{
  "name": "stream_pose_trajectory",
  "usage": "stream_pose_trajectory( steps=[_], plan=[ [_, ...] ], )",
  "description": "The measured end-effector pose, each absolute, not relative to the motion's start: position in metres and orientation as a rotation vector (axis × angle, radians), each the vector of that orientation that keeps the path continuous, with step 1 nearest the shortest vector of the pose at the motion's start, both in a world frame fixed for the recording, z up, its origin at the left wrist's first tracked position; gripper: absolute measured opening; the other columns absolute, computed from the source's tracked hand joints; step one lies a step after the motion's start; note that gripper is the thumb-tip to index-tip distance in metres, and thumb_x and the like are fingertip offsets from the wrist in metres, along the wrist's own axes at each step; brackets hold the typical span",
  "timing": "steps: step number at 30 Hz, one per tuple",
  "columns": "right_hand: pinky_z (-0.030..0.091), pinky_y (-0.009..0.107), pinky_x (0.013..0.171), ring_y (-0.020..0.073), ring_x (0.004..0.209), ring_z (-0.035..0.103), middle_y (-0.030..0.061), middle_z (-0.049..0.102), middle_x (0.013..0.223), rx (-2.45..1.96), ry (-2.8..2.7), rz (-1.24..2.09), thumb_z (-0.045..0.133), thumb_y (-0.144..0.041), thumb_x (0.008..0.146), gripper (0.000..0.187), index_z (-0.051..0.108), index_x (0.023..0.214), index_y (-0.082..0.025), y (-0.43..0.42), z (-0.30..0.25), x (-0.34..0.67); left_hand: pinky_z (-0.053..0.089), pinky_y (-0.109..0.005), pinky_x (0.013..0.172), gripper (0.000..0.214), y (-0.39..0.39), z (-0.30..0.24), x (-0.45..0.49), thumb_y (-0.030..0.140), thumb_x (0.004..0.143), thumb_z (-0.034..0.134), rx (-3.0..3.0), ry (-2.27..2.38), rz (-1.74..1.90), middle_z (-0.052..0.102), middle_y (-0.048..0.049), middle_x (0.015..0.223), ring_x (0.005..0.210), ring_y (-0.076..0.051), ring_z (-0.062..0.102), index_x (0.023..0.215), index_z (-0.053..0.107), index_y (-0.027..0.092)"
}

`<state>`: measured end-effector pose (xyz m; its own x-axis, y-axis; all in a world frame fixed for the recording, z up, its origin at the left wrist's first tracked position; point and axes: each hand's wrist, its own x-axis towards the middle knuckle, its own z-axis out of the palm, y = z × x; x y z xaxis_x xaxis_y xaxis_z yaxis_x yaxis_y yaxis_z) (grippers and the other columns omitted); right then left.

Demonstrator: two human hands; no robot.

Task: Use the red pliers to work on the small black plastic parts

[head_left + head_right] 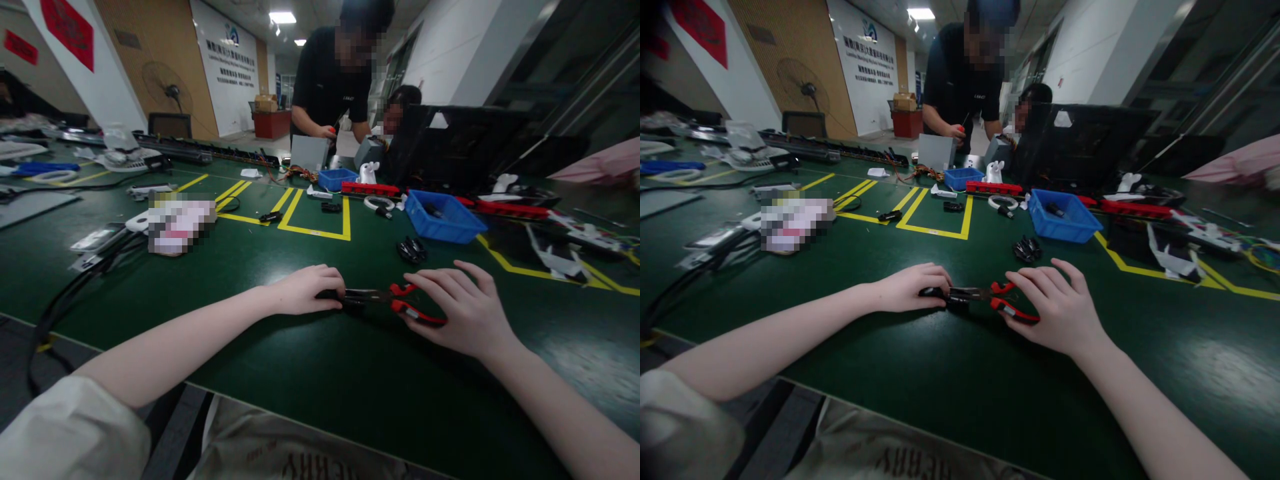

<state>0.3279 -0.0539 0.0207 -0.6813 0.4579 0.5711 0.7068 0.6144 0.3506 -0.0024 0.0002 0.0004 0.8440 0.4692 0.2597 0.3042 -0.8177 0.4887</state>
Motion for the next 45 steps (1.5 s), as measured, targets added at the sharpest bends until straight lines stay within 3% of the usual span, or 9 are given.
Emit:
stream_pose_trajectory(
  steps=[7, 14, 22, 29, 36, 45],
  plan=[
    [0.041, 0.054, 0.103, 0.0326, 0.103, 0.069, 0.0113, 0.075, 0.119, -0.912, -2.435, -0.734, 0.071, -0.040, 0.087, 0.064, 0.056, 0.146, -0.023, -0.054, 0.017, 0.327, 0.049, -0.037, 0.098, 0.011, 0.002, -0.001, -0.003, 0.027, 0.098, 0.068, 2.532, 0.574, 0.525, 0.067, -0.0086, 0.122, 0.114, -0.024, 0.062, 0.105, 0.070, 0.019],
    [0.041, 0.051, 0.102, 0.0302, 0.100, 0.070, 0.0132, 0.075, 0.115, -0.899, -2.425, -0.777, 0.069, -0.041, 0.089, 0.053, 0.060, 0.136, -0.020, -0.054, 0.015, 0.324, 0.050, -0.038, 0.099, 0.010, 0.002, -0.003, -0.003, 0.026, 0.095, 0.071, 2.473, 0.543, 0.602, 0.069, -0.0095, 0.119, 0.112, -0.023, 0.064, 0.101, 0.071, 0.018],
    [0.041, 0.050, 0.101, 0.0296, 0.097, 0.069, 0.0113, 0.075, 0.113, -0.882, -2.427, -0.751, 0.071, -0.038, 0.087, 0.057, 0.060, 0.141, -0.021, -0.056, 0.015, 0.320, 0.050, -0.039, 0.101, 0.011, 0.004, -0.005, -0.002, 0.027, 0.095, 0.071, 2.463, 0.550, 0.594, 0.069, -0.0097, 0.119, 0.112, -0.023, 0.064, 0.102, 0.071, 0.018],
    [0.043, 0.049, 0.098, 0.0283, 0.093, 0.070, 0.0120, 0.076, 0.109, -0.858, -2.422, -0.891, 0.067, -0.036, 0.092, 0.048, 0.058, 0.136, -0.019, -0.059, 0.019, 0.317, 0.050, -0.037, 0.099, 0.011, 0.003, -0.003, -0.003, 0.027, 0.095, 0.072, 2.462, 0.545, 0.596, 0.069, -0.0097, 0.119, 0.112, -0.023, 0.064, 0.102, 0.071, 0.018],
    [0.042, 0.051, 0.100, 0.0304, 0.098, 0.070, 0.0112, 0.076, 0.115, -0.899, -2.437, -0.878, 0.069, -0.032, 0.090, 0.063, 0.050, 0.150, -0.023, -0.059, 0.018, 0.319, 0.051, -0.037, 0.099, 0.011, 0.004, -0.003, -0.003, 0.025, 0.095, 0.071, 2.461, 0.555, 0.576, 0.068, -0.0096, 0.120, 0.114, -0.023, 0.064, 0.104, 0.071, 0.018],
    [0.036, 0.053, 0.108, 0.0328, 0.111, 0.067, 0.0105, 0.074, 0.119, -0.926, -2.408, -0.844, 0.068, -0.028, 0.091, 0.062, 0.052, 0.150, -0.024, -0.060, 0.016, 0.318, 0.052, -0.035, 0.094, 0.012, 0.002, -0.002, -0.004, 0.023, 0.093, 0.073, 2.448, 0.569, 0.592, 0.066, -0.0100, 0.119, 0.110, -0.023, 0.064, 0.103, 0.071, 0.016]
  ],
)
